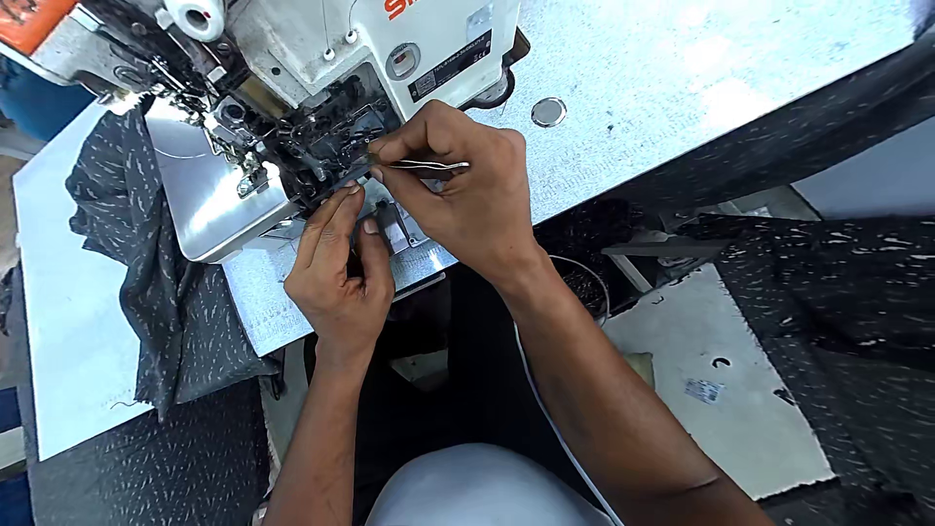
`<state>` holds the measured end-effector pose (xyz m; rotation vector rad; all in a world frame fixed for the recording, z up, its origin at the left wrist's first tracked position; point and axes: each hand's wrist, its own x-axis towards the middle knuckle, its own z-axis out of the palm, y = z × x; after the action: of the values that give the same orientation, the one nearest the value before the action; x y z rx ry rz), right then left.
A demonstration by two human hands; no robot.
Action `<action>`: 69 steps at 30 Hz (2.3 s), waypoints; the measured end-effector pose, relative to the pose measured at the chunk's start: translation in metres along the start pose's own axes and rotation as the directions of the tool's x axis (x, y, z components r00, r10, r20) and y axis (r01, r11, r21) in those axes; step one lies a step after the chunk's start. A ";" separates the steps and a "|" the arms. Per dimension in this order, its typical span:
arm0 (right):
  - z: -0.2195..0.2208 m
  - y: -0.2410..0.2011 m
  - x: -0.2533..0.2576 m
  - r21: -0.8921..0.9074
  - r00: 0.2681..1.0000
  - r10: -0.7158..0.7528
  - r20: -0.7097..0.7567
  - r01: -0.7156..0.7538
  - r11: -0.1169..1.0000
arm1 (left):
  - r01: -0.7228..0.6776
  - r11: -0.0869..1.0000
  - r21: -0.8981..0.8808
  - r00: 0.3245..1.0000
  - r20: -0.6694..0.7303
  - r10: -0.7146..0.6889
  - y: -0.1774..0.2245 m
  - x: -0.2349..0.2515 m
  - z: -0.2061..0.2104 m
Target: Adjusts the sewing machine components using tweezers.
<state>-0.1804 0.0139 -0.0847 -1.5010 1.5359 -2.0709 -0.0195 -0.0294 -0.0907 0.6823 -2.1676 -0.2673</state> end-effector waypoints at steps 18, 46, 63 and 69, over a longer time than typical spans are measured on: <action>-0.005 -0.007 0.002 -0.047 0.997 -0.075 0.033 0.076 0.996 | 0.033 0.999 0.005 0.999 0.000 -0.033 0.001 0.000 0.000; 0.002 -0.001 0.003 -0.077 0.986 -0.137 0.091 0.144 0.987 | 0.035 0.999 0.015 0.999 0.010 -0.035 0.000 0.000 0.000; -0.022 -0.027 -0.031 0.724 0.964 0.251 -0.090 -0.110 0.681 | 0.080 0.975 -0.209 0.992 -0.075 -0.098 -0.005 -0.002 -0.010; -0.021 -0.043 -0.060 0.692 0.980 0.191 0.047 -0.170 0.702 | 0.337 0.668 -0.663 0.941 0.234 -0.243 -0.007 0.002 -0.024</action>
<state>-0.1505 0.0846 -0.0872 -0.9808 0.6965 -2.1786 0.0008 -0.0351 -0.0765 0.5617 -1.8373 -1.2685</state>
